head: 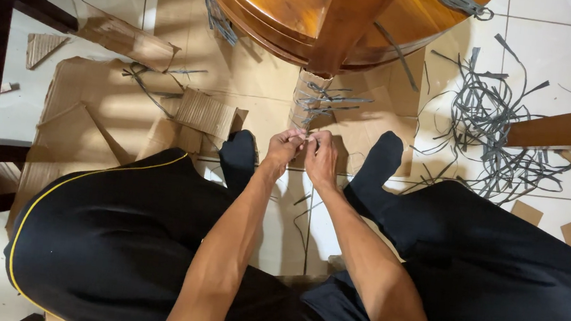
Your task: Wrapping a chair leg with cardboard and securing it with plastic ties for protection
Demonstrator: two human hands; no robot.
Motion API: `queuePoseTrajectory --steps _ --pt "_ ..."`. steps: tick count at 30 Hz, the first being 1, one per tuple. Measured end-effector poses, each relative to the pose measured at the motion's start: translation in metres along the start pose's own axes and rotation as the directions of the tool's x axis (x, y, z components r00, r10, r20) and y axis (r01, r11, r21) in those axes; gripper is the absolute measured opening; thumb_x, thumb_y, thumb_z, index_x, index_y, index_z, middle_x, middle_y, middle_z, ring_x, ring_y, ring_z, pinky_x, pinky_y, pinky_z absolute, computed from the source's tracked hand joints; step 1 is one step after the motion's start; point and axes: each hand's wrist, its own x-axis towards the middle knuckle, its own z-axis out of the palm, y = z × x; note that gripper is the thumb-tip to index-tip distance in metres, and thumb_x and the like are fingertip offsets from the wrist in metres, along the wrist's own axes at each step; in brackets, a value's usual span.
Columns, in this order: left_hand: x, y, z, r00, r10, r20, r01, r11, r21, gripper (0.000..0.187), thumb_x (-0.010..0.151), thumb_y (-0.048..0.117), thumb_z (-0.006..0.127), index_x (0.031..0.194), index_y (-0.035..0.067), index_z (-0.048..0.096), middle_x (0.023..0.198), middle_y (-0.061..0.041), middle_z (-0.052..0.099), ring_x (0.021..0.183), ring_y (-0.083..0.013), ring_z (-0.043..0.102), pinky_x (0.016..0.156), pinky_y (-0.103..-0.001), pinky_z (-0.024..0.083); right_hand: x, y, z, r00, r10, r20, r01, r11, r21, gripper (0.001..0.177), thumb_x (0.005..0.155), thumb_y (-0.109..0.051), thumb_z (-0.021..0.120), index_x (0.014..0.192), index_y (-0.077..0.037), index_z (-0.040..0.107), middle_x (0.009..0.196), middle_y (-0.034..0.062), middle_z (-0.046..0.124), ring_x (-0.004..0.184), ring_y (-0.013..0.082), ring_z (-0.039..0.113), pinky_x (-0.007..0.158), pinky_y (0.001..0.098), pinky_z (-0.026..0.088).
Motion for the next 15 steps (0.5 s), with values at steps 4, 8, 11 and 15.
queuePoseTrajectory --steps 4,8,11,15 --pt "-0.007 0.005 -0.005 0.997 0.071 0.042 -0.073 0.996 0.043 0.020 0.093 0.007 0.071 0.112 0.005 0.074 0.075 -0.002 0.068 0.064 -0.0057 0.063 0.057 -0.015 0.054 0.007 -0.002 0.002 0.997 -0.068 -0.034 0.069 0.997 0.023 0.011 0.100 -0.013 0.054 0.108 -0.008 0.060 0.100 0.0198 0.069 0.101 0.0420 0.068 0.087 0.0495 0.055" --pt "0.005 -0.008 -0.011 0.985 0.153 0.080 -0.158 0.985 0.063 0.020 0.091 0.008 0.076 0.110 0.006 0.075 0.073 -0.001 0.069 0.062 -0.0060 0.064 0.061 -0.016 0.056 0.013 0.000 0.008 0.985 -0.165 -0.059 0.167 0.986 0.029 0.008 0.100 -0.011 0.057 0.105 -0.011 0.062 0.097 0.0132 0.066 0.099 0.0368 0.068 0.087 0.0453 0.054" --pt "0.009 -0.012 -0.017 0.979 0.181 0.099 -0.188 0.979 0.075 0.022 0.090 0.008 0.077 0.111 0.004 0.074 0.072 -0.001 0.068 0.062 -0.0066 0.064 0.061 -0.018 0.055 0.015 -0.013 0.002 0.968 -0.248 -0.046 0.248 0.969 -0.012 0.006 0.099 -0.007 0.060 0.103 -0.009 0.063 0.094 0.0132 0.063 0.097 0.0376 0.066 0.086 0.0457 0.054" --pt "0.009 -0.008 -0.017 0.973 0.213 0.089 -0.224 0.965 0.138 0.018 0.089 0.011 0.080 0.106 0.005 0.075 0.067 -0.002 0.068 0.060 -0.0078 0.062 0.058 -0.022 0.055 0.021 -0.009 0.006 0.967 -0.255 -0.023 0.255 0.967 0.001 0.003 0.100 -0.010 0.062 0.102 -0.010 0.064 0.092 0.0101 0.061 0.095 0.0344 0.066 0.085 0.0437 0.053"
